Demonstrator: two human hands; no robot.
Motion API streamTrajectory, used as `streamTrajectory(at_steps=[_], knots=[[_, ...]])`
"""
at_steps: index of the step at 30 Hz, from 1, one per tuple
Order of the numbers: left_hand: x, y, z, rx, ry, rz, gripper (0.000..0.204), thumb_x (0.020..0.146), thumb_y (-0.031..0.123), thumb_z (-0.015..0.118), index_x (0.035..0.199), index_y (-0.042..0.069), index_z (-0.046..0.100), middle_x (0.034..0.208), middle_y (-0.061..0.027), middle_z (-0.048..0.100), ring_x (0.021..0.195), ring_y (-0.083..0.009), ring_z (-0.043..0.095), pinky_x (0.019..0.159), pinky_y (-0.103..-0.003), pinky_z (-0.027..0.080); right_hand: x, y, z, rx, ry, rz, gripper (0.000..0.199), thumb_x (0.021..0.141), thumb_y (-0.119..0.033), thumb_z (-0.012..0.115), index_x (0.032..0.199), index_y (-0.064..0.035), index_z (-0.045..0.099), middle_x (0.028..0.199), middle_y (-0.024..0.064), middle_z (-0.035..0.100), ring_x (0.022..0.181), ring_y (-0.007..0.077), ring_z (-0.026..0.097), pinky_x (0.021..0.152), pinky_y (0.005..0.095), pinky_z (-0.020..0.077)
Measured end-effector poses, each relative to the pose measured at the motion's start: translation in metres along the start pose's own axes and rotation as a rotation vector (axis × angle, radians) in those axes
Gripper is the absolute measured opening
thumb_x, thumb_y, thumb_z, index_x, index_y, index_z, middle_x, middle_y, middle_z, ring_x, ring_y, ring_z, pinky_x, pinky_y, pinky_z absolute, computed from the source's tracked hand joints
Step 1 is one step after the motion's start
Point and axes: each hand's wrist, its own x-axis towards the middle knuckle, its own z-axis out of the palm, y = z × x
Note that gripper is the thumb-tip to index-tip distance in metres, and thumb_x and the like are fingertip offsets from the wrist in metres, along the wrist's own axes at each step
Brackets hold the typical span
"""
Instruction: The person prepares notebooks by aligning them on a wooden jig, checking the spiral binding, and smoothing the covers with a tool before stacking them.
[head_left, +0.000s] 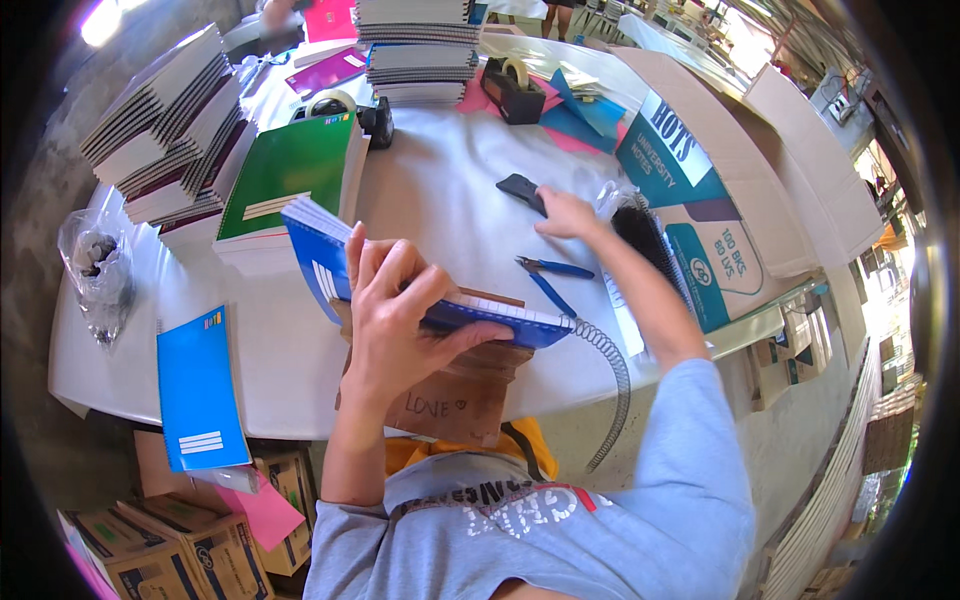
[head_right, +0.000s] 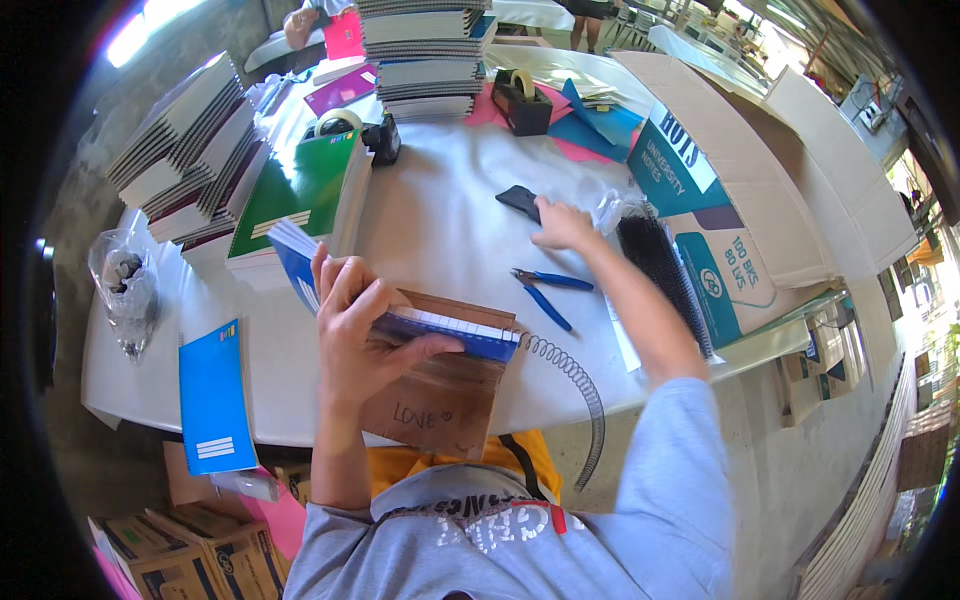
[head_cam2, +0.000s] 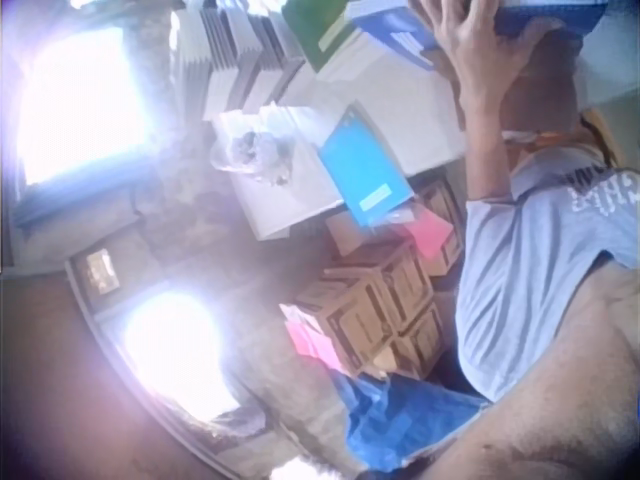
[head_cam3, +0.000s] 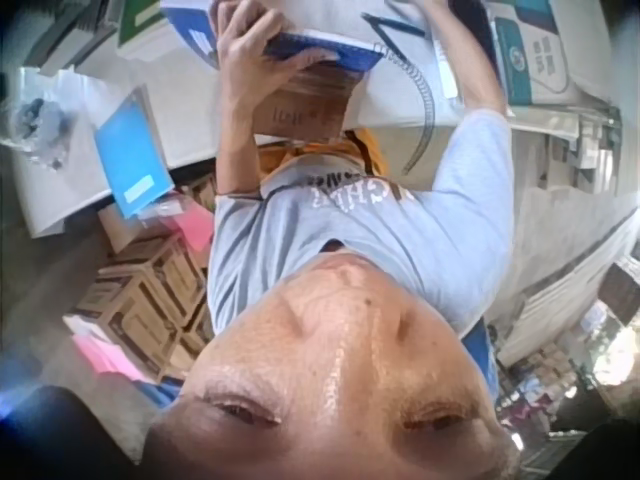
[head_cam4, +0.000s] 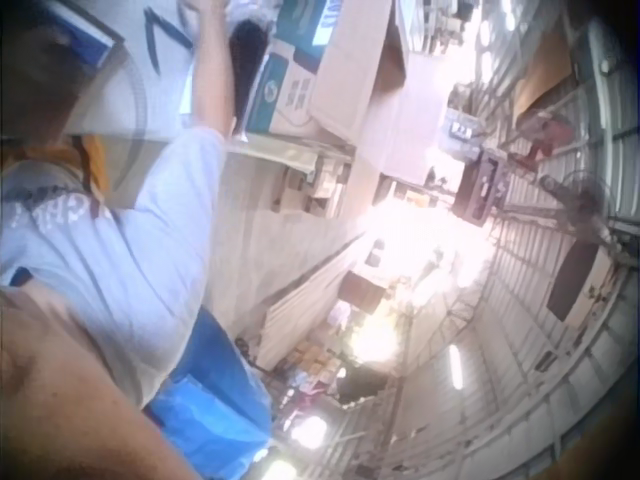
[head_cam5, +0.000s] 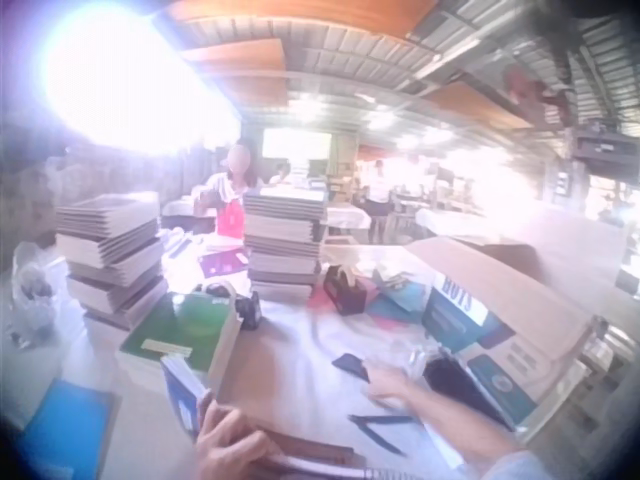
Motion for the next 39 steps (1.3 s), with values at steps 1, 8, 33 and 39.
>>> streamTrajectory(at_steps=[1,8,33,39], knots=[[0.000,0.003,0.000,0.083,0.008,0.001,0.048,0.050,0.044,0.082,0.070,0.009,0.057,0.075,-0.0046,0.046,0.087,-0.0262,0.049,0.101,-0.051,0.023,0.003,0.001,0.019,-0.136,0.144,0.067,0.039,0.074,-0.022,0.062,0.109,-0.0056,0.052,0.092,0.0208,0.063,0.086,0.0315,0.062,0.076,0.0404,0.0490],[-0.001,0.034,0.020,0.120,0.053,-0.075,0.051,0.062,0.050,0.074,0.078,0.005,0.055,0.089,-0.0106,0.052,0.103,-0.0283,0.050,0.105,-0.051,0.014,-0.025,-0.025,-0.053,1.418,0.018,0.044,0.038,0.077,-0.015,0.054,0.112,-0.0010,0.048,0.105,0.0252,0.059,0.097,0.0302,0.060,0.084,0.0394,0.0478],[-0.012,0.041,0.013,0.142,0.101,-0.099,0.048,0.055,0.042,0.080,0.070,0.006,0.051,0.090,-0.0129,0.053,0.097,-0.0298,0.053,0.098,-0.048,0.025,-0.133,-0.086,-0.129,1.931,-0.083,-0.951,0.022,0.078,-0.010,0.064,0.098,-0.0023,0.068,0.104,0.0263,0.061,0.093,0.0336,0.063,0.084,0.0336,0.0482],[-0.011,0.045,0.014,0.138,0.094,-0.116,0.049,0.056,0.044,0.080,0.071,0.007,0.051,0.092,-0.0124,0.054,0.099,-0.0301,0.052,0.099,-0.049,0.024,-0.129,-0.081,-0.139,1.046,-0.098,-0.528,0.019,0.084,-0.017,0.063,0.087,0.0011,0.068,0.100,0.0335,0.059,0.101,0.0431,0.057,0.091,0.0483,0.0433]])
